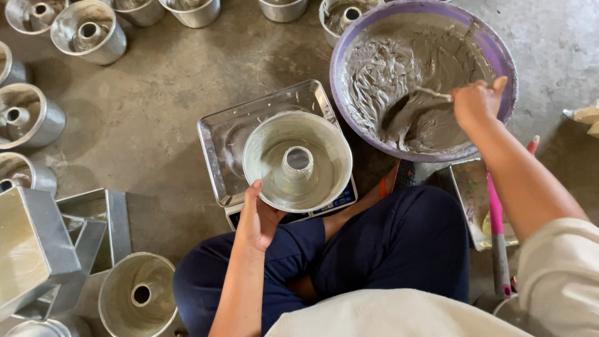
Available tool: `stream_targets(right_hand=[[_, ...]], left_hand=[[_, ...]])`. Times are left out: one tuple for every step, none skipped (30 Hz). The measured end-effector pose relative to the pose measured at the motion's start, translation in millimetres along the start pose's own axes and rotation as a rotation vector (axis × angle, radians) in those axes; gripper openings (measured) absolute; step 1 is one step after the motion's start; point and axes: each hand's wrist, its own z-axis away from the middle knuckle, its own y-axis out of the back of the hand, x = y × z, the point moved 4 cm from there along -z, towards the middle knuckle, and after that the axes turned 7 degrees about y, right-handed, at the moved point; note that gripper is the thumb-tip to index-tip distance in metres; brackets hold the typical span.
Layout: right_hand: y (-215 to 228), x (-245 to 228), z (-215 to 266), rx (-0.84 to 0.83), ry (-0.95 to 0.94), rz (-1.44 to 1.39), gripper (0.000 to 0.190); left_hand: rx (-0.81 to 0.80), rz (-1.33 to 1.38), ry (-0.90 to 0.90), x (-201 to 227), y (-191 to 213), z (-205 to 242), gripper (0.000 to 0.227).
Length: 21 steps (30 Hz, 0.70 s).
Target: The person scoops a grey paste from a large purple bowl and fills metal molds placed on a digital scale. They repeat this process for multiple molds, ensuring each is filled to a specific weight.
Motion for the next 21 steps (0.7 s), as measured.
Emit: stream_targets(right_hand=[[-9.4,-5.0,-1.6,-0.113,0.016,-0.063,0.03],[-19.9,-12.8,-0.3,-0.226,0.032,-0.125,0.029],[-30.0,-21.2,2.3,-0.339,0.049,-0.186,0.028],[-35.7,-29.2,5.8,-0.339,0.061,-0.259,0.025],[-41.3,-36.2,11.3,-0.341,0.072,-0.332,0.022],[-45.1,-40.9,14.8,-0.342,0.084,-0.405,0.021],[-49.9,-42.5,18.7,-0.384,0.004,-0.563,0.023],[-54.1,-45.1,21.8,-0.425,-0.076,-0.721,0.028],[-57.2,-48.4,22.5,-0.462,-0.156,-0.881,0.035],[-58.8,-53.9,22.0,-0.47,-0.212,-1.005,0.036],[-59.6,-61.2,20.4,-0.477,-0.269,-1.128,0.037],[-60.0,-69.7,19.4,-0.482,-0.326,-1.251,0.038],[-57.6,-81.5,15.9,-0.449,-0.319,-1.394,0.037],[-54.0,-96.4,12.7,-0.415,-0.311,-1.535,0.036],[-47.0,-107.6,8.8,-0.376,-0.295,-1.677,0.035],[-36.1,-111.8,5.9,-0.276,-0.287,-1.76,0.033],[-22.4,-114.2,5.9,-0.176,-0.279,-1.838,0.032],[-4.8,-114.0,6.7,-0.075,-0.27,-1.914,0.031],[17.6,-108.6,8.9,0.059,-0.237,-1.871,0.031],[43.5,-100.3,13.0,0.191,-0.203,-1.823,0.031],[70.7,-92.5,21.0,0.318,-0.171,-1.772,0.031]], left_hand=[[-0.001,0.0,-0.001,0.4,-0.6,-0.1,0.075],[-0.005,-0.004,-0.005,0.8,-1.4,0.1,0.075],[-0.007,-0.007,-0.01,0.9,-1.4,0.9,0.075],[-0.01,-0.009,-0.015,1.4,-0.3,2.3,0.075],[-0.001,-0.002,-0.013,1.3,2.4,3.8,0.075],[0.008,0.005,-0.01,1.2,5.1,4.9,0.075],[0.015,0.01,-0.007,1.3,7.1,5.1,0.076],[0.03,0.013,-0.006,1.1,8.9,4.9,0.075],[0.044,0.016,-0.007,1.0,10.2,3.5,0.075],[0.057,0.019,-0.007,0.6,11.1,2.2,0.074],[0.077,0.017,-0.007,-0.4,10.4,0.0,0.073],[0.096,0.015,-0.007,-1.7,8.4,-2.7,0.072],[0.114,0.015,-0.009,-3.2,5.8,-5.2,0.071],[0.122,-0.01,-0.008,-5.2,2.1,-7.2,0.07],[0.13,-0.033,-0.012,-6.8,-3.1,-10.4,0.069],[0.139,-0.056,-0.016,-8.1,-8.7,-13.6,0.068],[0.09,-0.05,-0.013,-10.1,-16.3,-16.7,0.068],[0.041,-0.044,-0.011,-11.6,-24.0,-20.2,0.068],[-0.006,-0.038,-0.008,-13.6,-31.2,-23.4,0.067],[-0.01,-0.044,-0.001,-16.0,-37.2,-27.5,0.07],[-0.012,-0.05,0.009,-19.6,-43.0,-31.4,0.073]])
